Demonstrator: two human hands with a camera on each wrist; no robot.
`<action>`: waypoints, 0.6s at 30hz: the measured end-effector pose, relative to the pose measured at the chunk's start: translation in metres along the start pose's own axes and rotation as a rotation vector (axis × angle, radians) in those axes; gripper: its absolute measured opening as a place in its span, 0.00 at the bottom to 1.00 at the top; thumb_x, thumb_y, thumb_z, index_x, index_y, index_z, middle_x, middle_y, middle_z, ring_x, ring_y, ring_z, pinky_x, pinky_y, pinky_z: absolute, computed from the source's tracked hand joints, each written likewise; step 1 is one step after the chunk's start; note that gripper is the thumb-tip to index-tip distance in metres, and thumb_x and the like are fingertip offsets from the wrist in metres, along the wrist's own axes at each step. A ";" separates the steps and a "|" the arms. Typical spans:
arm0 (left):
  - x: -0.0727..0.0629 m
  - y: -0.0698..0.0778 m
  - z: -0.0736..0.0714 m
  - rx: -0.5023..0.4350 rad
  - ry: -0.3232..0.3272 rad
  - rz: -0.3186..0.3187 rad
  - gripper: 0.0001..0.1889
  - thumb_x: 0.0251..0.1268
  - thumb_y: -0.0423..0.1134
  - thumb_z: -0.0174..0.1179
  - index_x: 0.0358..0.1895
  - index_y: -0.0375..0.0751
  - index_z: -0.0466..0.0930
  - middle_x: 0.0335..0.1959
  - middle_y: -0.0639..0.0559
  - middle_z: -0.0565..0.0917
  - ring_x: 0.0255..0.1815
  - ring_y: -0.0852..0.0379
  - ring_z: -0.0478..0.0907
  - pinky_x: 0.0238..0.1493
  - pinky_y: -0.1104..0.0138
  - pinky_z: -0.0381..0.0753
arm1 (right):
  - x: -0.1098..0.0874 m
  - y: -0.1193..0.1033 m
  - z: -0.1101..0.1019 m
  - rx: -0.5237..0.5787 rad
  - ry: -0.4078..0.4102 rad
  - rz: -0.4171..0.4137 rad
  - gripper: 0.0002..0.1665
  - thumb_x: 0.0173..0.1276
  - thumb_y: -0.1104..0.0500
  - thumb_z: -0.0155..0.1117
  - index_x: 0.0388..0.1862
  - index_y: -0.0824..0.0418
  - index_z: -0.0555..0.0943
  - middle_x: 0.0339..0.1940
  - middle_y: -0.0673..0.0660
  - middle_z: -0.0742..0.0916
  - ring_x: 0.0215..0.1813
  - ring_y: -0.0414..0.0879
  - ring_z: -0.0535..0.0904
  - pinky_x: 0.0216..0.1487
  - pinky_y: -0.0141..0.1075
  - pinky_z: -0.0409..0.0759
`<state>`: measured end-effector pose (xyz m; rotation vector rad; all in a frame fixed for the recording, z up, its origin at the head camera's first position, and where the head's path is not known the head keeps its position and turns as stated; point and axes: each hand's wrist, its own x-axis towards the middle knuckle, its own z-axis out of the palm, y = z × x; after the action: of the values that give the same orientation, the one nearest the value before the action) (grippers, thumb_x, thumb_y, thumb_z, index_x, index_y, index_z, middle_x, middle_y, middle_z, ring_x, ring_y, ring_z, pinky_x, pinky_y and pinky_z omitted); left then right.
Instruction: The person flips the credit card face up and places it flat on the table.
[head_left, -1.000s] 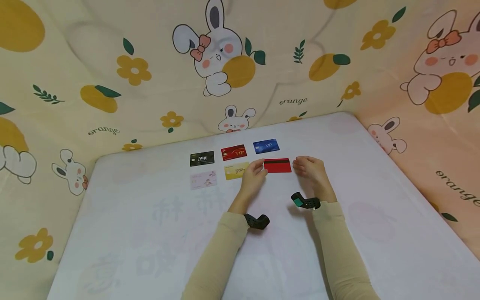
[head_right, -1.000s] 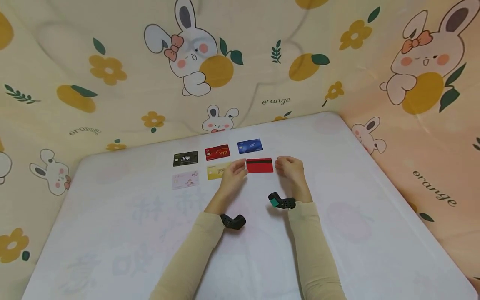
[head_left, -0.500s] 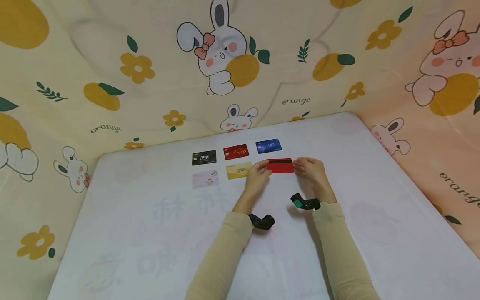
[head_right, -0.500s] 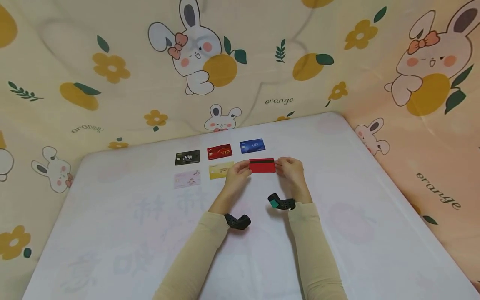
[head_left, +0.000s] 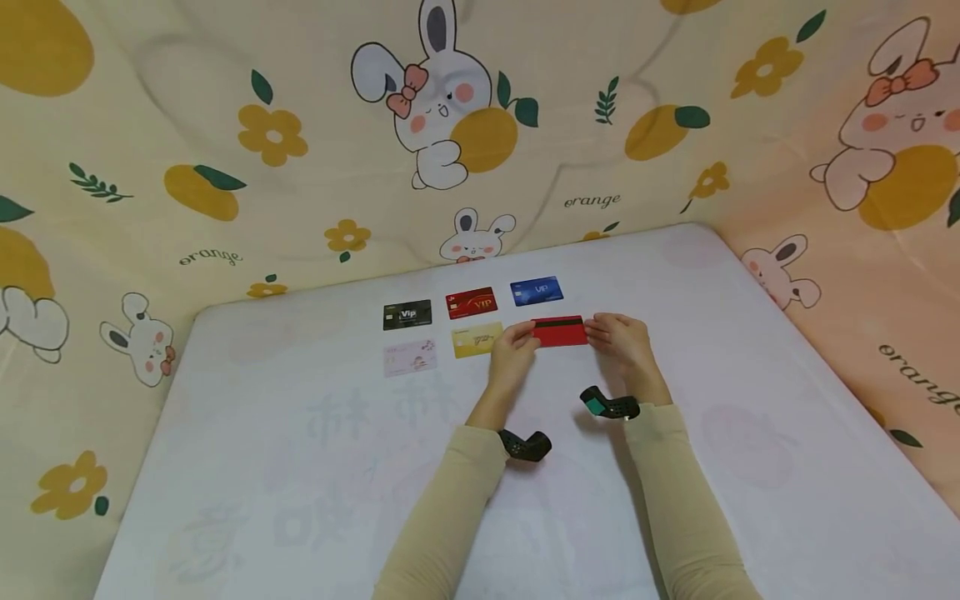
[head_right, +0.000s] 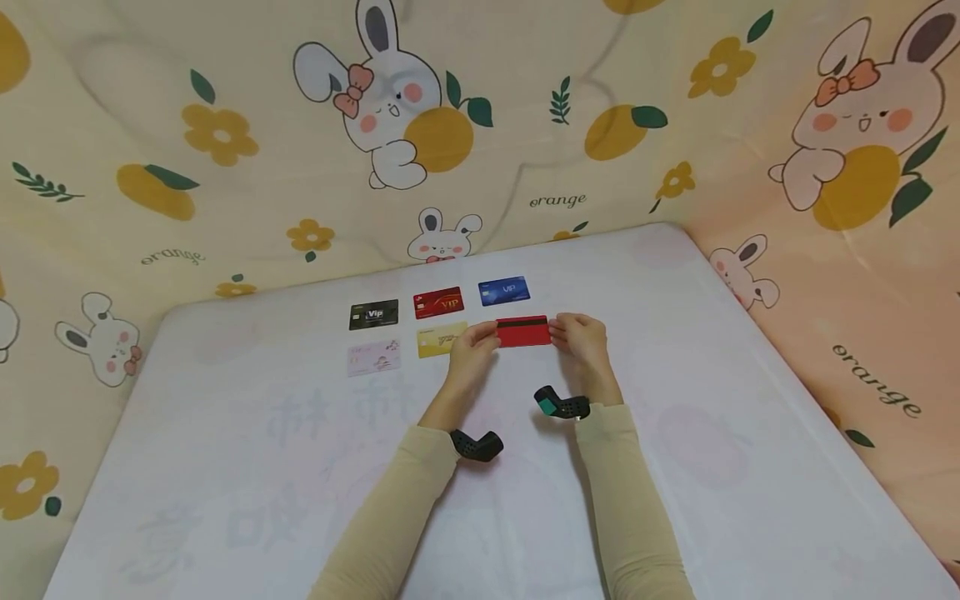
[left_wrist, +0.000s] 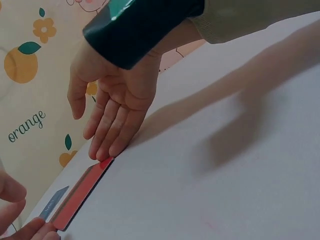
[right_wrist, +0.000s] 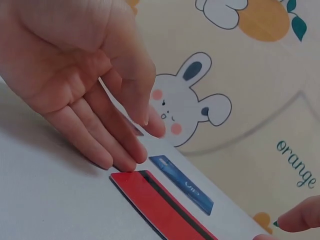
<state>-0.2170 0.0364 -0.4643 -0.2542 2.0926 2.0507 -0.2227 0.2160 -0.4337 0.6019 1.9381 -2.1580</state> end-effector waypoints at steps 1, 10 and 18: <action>0.000 -0.001 0.000 -0.003 0.012 0.000 0.17 0.66 0.36 0.55 0.57 0.45 0.79 0.61 0.46 0.80 0.64 0.51 0.76 0.64 0.57 0.77 | 0.000 0.000 0.000 0.000 0.001 0.000 0.31 0.74 0.59 0.49 0.70 0.75 0.60 0.28 0.40 0.85 0.35 0.30 0.84 0.49 0.25 0.82; -0.002 -0.004 0.002 0.073 0.166 -0.021 0.10 0.63 0.42 0.61 0.47 0.53 0.82 0.50 0.55 0.86 0.53 0.57 0.83 0.54 0.63 0.82 | -0.001 -0.001 0.002 0.053 -0.002 -0.045 0.29 0.75 0.59 0.47 0.69 0.76 0.61 0.26 0.39 0.86 0.34 0.31 0.84 0.44 0.26 0.84; -0.004 -0.004 0.003 0.094 0.325 0.046 0.09 0.57 0.40 0.68 0.41 0.50 0.83 0.41 0.53 0.89 0.44 0.58 0.86 0.46 0.65 0.84 | -0.002 -0.001 0.007 -0.001 0.006 -0.035 0.29 0.72 0.63 0.54 0.67 0.74 0.64 0.25 0.37 0.86 0.34 0.31 0.84 0.44 0.23 0.82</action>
<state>-0.2122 0.0391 -0.4677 -0.5624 2.3927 2.0438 -0.2222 0.2093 -0.4319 0.5794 1.9669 -2.1783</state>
